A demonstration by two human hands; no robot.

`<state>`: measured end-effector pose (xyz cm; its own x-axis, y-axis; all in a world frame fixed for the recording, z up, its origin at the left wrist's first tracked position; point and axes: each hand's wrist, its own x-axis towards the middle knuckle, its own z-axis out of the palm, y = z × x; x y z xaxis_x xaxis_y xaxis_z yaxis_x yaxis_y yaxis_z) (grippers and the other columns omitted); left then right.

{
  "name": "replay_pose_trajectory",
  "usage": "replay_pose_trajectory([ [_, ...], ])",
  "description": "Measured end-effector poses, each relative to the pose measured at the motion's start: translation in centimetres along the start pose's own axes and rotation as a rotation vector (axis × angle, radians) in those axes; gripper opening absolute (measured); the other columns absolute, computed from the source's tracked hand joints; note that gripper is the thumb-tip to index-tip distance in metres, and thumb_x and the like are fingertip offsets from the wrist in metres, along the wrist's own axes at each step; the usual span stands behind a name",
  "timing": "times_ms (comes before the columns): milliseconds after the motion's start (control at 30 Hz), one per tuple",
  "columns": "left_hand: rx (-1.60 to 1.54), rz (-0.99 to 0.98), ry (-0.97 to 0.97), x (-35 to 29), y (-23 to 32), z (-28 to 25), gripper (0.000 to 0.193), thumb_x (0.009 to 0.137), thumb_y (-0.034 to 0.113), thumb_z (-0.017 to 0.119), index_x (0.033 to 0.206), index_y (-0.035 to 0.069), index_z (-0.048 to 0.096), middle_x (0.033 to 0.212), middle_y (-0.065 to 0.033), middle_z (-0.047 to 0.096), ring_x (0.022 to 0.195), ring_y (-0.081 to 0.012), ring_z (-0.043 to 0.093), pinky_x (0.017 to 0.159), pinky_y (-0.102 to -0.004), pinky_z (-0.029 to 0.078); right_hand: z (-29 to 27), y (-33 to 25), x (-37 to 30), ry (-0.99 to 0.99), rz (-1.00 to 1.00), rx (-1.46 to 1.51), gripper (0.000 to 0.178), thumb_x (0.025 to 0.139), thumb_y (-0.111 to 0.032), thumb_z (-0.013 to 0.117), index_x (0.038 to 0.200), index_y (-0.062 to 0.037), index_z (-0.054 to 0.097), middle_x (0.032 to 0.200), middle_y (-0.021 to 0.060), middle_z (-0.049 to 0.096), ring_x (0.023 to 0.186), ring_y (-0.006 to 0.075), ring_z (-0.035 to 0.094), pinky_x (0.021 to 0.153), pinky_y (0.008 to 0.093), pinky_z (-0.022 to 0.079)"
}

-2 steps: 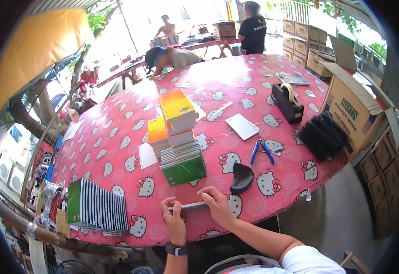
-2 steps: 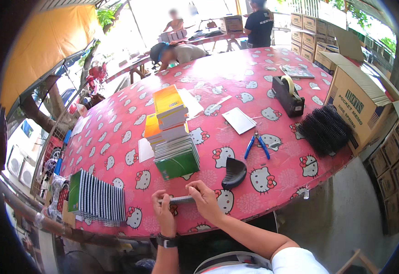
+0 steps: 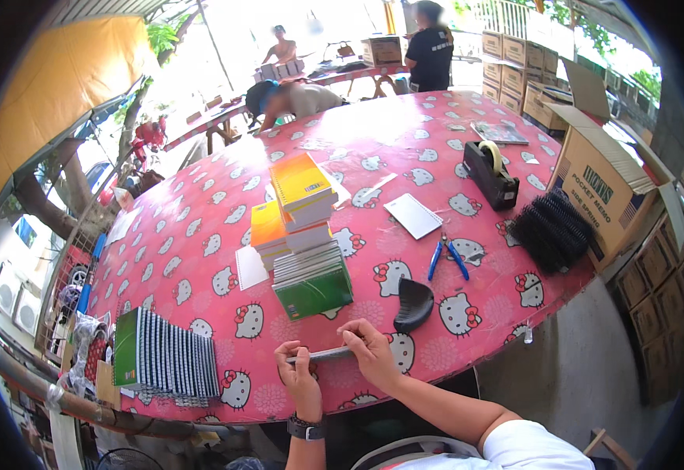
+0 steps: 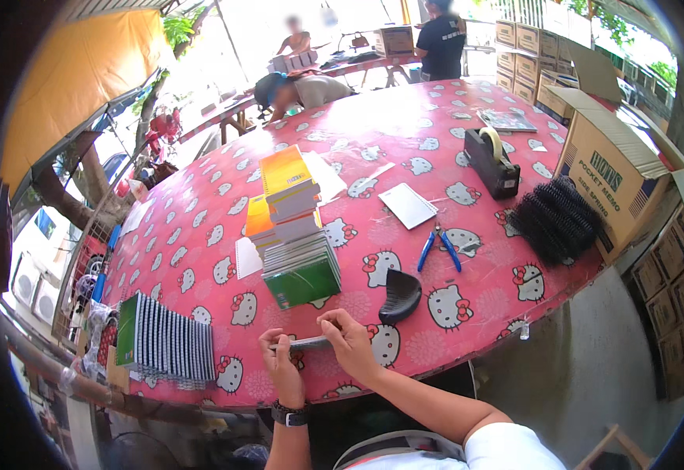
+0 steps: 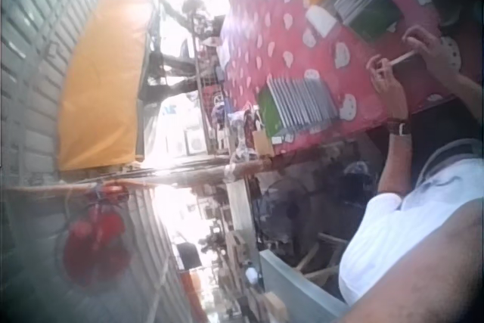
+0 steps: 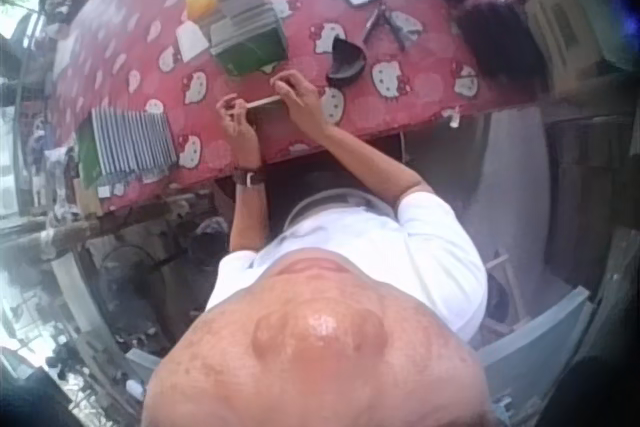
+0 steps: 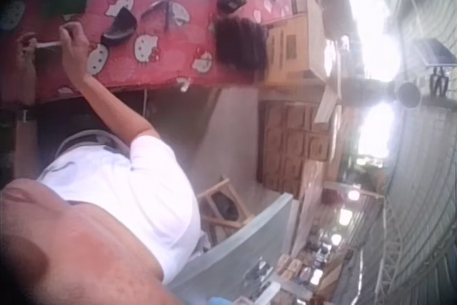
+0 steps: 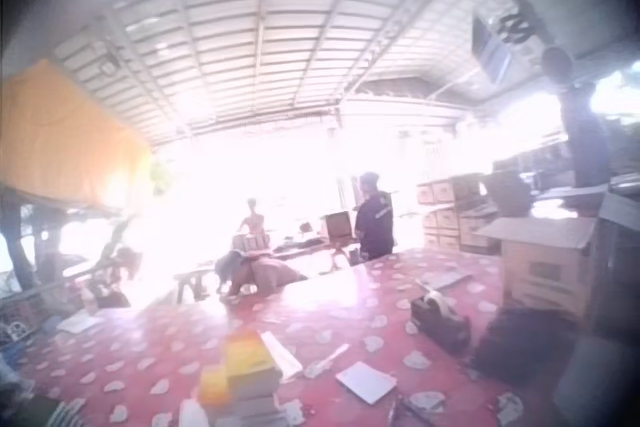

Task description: The person binds notebooks by manually inserting a plastic spiral through the punched holes of the paper and covers, then trims the excess spiral with pliers and places the finished notebook onto a stack.

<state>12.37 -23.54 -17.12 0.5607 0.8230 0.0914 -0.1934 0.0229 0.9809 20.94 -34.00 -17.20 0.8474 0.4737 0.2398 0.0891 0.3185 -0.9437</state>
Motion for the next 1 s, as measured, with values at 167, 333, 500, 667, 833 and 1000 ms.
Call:
replay_pose_trajectory([
  [167,0.451,0.503,0.062,-0.1,0.9,1.7,0.026,0.088,0.015,0.057,0.114,0.01,0.052,0.098,-0.0035,0.058,0.088,-0.0184,0.056,0.092,-0.0365,0.038,-0.1,-0.6,1.0,0.003,-0.045,-0.086,0.015,0.095,-0.015,0.05,0.102,-0.003,0.057,0.081,-0.0014,0.053,0.071,0.0044,0.046,0.061,0.0206,0.038],
  [333,0.959,0.88,-0.315,-0.3,2.0,3.1,0.025,0.081,0.006,0.061,0.106,0.01,0.062,0.099,-0.0066,0.064,0.088,-0.0247,0.059,0.091,-0.0408,0.037,-2.0,0.0,2.3,-0.013,0.02,0.048,0.017,0.095,-0.017,0.052,0.104,-0.0032,0.057,0.084,-0.0003,0.055,0.076,0.0056,0.051,0.066,0.0221,0.044],
  [500,0.849,0.806,-0.333,-0.4,2.2,2.9,0.016,0.08,0.009,0.064,0.095,0.014,0.066,0.088,-0.0017,0.065,0.084,-0.0193,0.059,0.082,-0.035,0.036,-16.5,-4.9,6.7,0.383,-0.221,-0.624,0.013,0.088,-0.013,0.057,0.088,-0.0016,0.063,0.076,0.0107,0.06,0.067,0.0201,0.056,0.064,0.0331,0.045],
  [667,0.827,0.83,-0.34,0.0,2.4,2.8,0.018,0.077,0.006,0.066,0.093,0.015,0.067,0.088,-0.0011,0.066,0.084,-0.0184,0.06,0.08,-0.0333,0.036,-32.4,-6.8,8.0,0.61,-0.088,-1.922,0.02,0.077,-0.013,0.06,0.097,-0.0138,0.062,0.097,0.0053,0.06,0.096,0.026,0.056,0.081,0.0416,0.046],
  [833,0.801,0.848,-0.31,0.1,2.1,3.1,0.017,0.076,0.009,0.069,0.091,0.016,0.068,0.088,0.0028,0.066,0.083,-0.0166,0.058,0.079,-0.0329,0.036,-36.3,-6.1,7.6,0.48,-0.19,-1.986,0.012,0.082,-0.013,0.056,0.092,-0.011,0.062,0.091,0.0064,0.056,0.096,0.0246,0.054,0.08,0.0364,0.045],
  [1000,0.806,0.859,-0.27,0.1,2.1,2.8,0.015,0.075,0.014,0.072,0.089,0.017,0.068,0.086,0.0033,0.065,0.083,-0.017,0.057,0.079,-0.0337,0.036,-35.2,-6.6,8.0,0.42,-0.25,-1.788,0.021,0.08,-0.004,0.061,0.101,-0.0063,0.061,0.096,0.0107,0.055,0.097,0.0291,0.052,0.084,0.0393,0.046],
])
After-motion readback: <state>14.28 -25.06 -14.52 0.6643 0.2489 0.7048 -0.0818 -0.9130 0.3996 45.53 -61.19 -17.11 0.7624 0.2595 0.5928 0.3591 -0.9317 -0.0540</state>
